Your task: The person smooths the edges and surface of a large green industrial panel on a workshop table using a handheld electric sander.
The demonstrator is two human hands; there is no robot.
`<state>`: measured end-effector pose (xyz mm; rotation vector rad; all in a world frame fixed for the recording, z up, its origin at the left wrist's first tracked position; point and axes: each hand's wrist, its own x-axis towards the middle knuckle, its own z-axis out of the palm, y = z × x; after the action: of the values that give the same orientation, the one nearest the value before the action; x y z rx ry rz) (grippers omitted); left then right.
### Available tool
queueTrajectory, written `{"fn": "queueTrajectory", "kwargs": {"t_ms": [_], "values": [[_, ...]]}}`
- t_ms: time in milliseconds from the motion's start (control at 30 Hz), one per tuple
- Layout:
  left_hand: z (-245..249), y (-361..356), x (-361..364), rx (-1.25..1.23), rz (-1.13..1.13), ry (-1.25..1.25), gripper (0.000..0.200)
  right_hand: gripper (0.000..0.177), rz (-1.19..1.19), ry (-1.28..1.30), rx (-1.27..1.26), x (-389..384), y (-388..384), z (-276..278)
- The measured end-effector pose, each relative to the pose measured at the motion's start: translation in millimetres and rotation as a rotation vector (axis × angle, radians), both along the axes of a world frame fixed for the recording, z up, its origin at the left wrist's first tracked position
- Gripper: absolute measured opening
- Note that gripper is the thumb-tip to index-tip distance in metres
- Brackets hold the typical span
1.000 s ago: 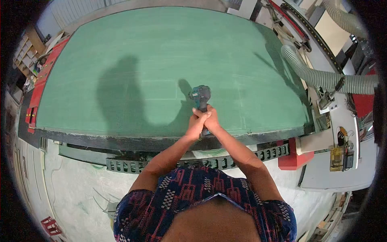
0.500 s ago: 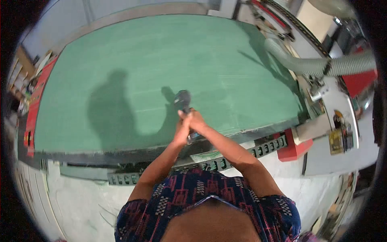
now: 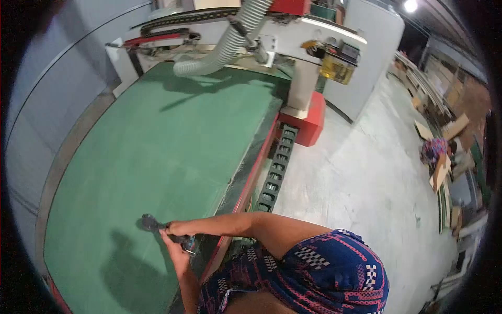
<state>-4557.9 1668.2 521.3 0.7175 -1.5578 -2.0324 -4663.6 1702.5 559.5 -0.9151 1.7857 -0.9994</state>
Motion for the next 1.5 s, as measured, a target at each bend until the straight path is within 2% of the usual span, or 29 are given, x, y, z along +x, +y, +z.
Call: {"fn": "queueTrajectory", "kwargs": {"t_ms": [33,67,167,200,367,400,600,667,767,967,1300,1500], "values": [[6,-2,-4,0.158,0.023,-0.049,0.070,0.046,-0.006,0.037,0.012,2,-1,-1],[12,0,2,0.173,0.018,-0.066,0.070,0.046,-0.011,0.062,0.019,4,-3,-2],[-1,-9,3,0.191,0.040,-0.071,0.071,0.046,-0.025,0.115,0.036,5,-4,-4],[29,13,9,0.035,0.024,-0.071,0.072,0.046,-0.029,0.125,0.038,6,-5,-4],[50,6,5,0.483,0.014,-0.155,0.074,0.046,-0.044,0.165,0.053,8,-8,-8],[52,9,3,0.477,0.054,-0.151,0.074,0.046,-0.047,0.167,0.053,8,-7,-7],[46,-6,3,0.480,-0.079,-0.039,0.068,0.047,-0.055,0.186,0.064,11,-9,-8],[19,-25,1,0.498,-0.057,-0.004,0.063,0.047,-0.058,0.194,0.067,12,-10,-8],[9,-33,2,0.536,-0.059,0.028,0.056,0.047,-0.056,0.201,0.071,15,-13,-9],[44,-10,-1,0.530,-0.001,0.148,0.047,0.047,-0.058,0.214,0.081,18,-17,-12],[52,-9,-6,0.579,0.043,0.133,0.038,0.048,-0.069,0.224,0.091,23,-20,-14],[32,-18,-9,0.566,0.046,0.157,0.031,0.047,-0.071,0.229,0.094,21,-19,-14]]}}
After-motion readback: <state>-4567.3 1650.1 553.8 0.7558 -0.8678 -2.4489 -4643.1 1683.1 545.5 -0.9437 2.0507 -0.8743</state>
